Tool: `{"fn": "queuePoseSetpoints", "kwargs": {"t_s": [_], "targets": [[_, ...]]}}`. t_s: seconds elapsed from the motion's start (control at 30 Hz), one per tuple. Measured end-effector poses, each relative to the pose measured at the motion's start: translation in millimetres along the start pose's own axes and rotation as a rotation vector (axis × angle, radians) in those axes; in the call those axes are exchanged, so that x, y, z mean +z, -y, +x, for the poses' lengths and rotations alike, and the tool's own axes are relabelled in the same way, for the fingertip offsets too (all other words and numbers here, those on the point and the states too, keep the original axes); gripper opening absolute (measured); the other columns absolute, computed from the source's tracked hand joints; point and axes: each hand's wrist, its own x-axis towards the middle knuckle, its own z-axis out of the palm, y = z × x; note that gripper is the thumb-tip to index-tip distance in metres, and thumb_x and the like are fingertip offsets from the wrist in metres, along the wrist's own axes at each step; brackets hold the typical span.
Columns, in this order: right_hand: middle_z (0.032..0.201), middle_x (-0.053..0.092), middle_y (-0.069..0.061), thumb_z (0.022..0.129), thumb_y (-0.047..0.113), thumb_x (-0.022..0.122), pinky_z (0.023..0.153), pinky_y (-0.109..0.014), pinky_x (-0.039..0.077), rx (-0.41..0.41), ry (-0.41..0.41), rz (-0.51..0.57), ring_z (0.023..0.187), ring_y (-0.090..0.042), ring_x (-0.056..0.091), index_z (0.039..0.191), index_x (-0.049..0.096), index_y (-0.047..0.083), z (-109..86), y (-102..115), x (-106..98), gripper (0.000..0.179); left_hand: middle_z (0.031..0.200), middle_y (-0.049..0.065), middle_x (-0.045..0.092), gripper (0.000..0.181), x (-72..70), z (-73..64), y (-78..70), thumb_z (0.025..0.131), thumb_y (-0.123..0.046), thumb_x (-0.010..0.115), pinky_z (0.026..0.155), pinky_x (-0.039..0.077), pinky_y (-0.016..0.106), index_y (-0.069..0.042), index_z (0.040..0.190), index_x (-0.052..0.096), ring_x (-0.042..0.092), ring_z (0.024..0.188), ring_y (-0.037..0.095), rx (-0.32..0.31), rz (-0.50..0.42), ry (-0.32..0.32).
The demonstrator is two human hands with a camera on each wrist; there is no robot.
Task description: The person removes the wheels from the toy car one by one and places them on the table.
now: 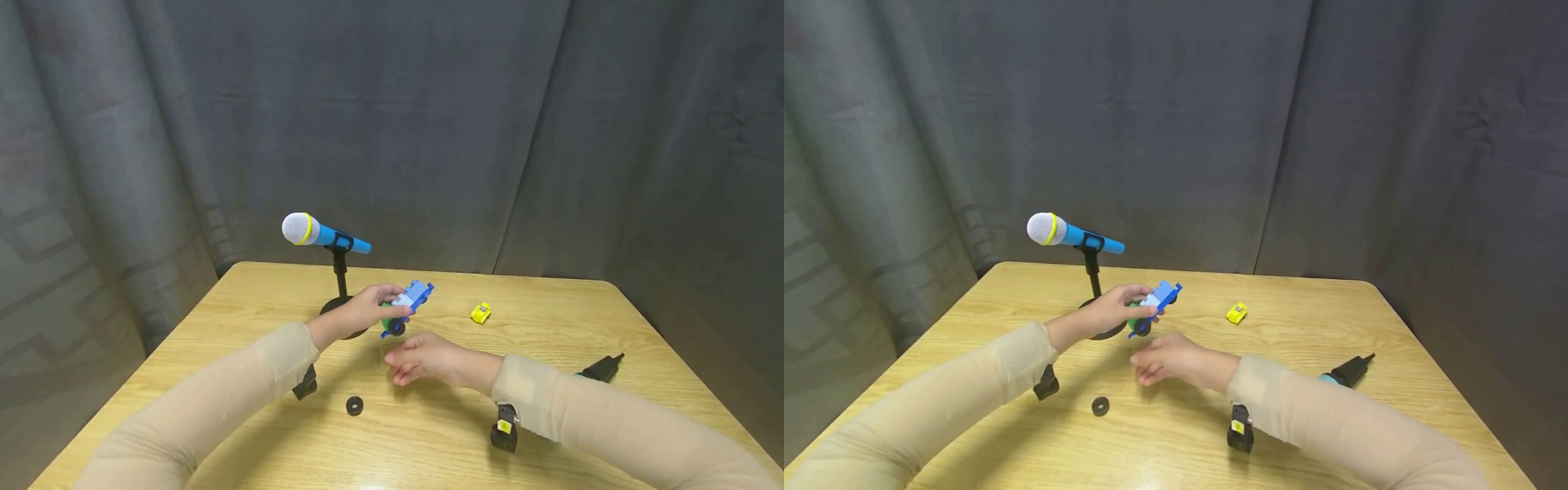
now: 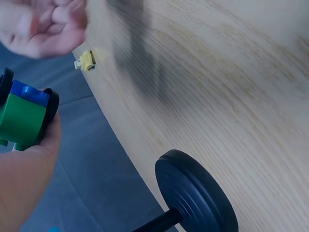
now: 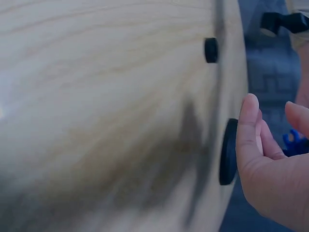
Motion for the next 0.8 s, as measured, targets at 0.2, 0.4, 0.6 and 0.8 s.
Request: {"fn": "queuePoseSetpoints", "kwargs": {"t_s": [0.2,0.4,0.6,0.8], "targets": [[0.085,0.069,-0.005,0.095,0.018,0.061,0.082,-0.031,0.056,-0.044,-0.011,0.050,0.077,-0.013,0.069,0.104,0.062,-0.006,-0.1,12.6,-10.7,0.025,0.129,0.013,0.057,0.055,0.4,-1.0,0.7,0.097,-0.034,0.060,0.103,0.042,0.047,-0.003,0.140,0.046,0.056,0.117,0.025,0.000,0.008,-0.007],[0.085,0.070,-0.005,0.096,0.017,0.060,0.080,-0.032,0.057,-0.094,-0.039,0.048,0.076,-0.012,0.069,0.099,0.064,-0.003,0.2,20.2,-17.0,0.020,0.125,0.011,0.058,0.051,0.9,-1.2,2.4,0.098,-0.035,0.057,0.098,0.046,0.043,-0.004,0.138,0.047,0.057,0.111,0.022,0.016,0.024,0.012],[0.083,0.071,-0.007,0.096,0.018,0.060,0.076,-0.031,0.057,-0.097,-0.080,0.044,0.073,-0.011,0.069,0.100,0.064,-0.004,1.3,23.2,-19.9,0.023,0.121,0.009,0.058,0.044,2.8,0.5,3.6,0.098,-0.033,0.057,0.094,0.048,0.039,-0.005,0.131,0.050,0.058,0.105,0.020,0.046,-0.001,0.035],[0.079,0.070,-0.006,0.096,0.021,0.059,0.071,-0.031,0.058,-0.088,-0.105,0.004,0.068,-0.012,0.069,0.100,0.064,-0.007,2.2,26.7,-21.5,0.028,0.121,0.010,0.059,0.043,3.7,2.6,0.4,0.099,-0.031,0.056,0.092,0.049,0.037,-0.004,0.131,0.050,0.058,0.105,0.019,0.062,-0.011,0.041]]}}
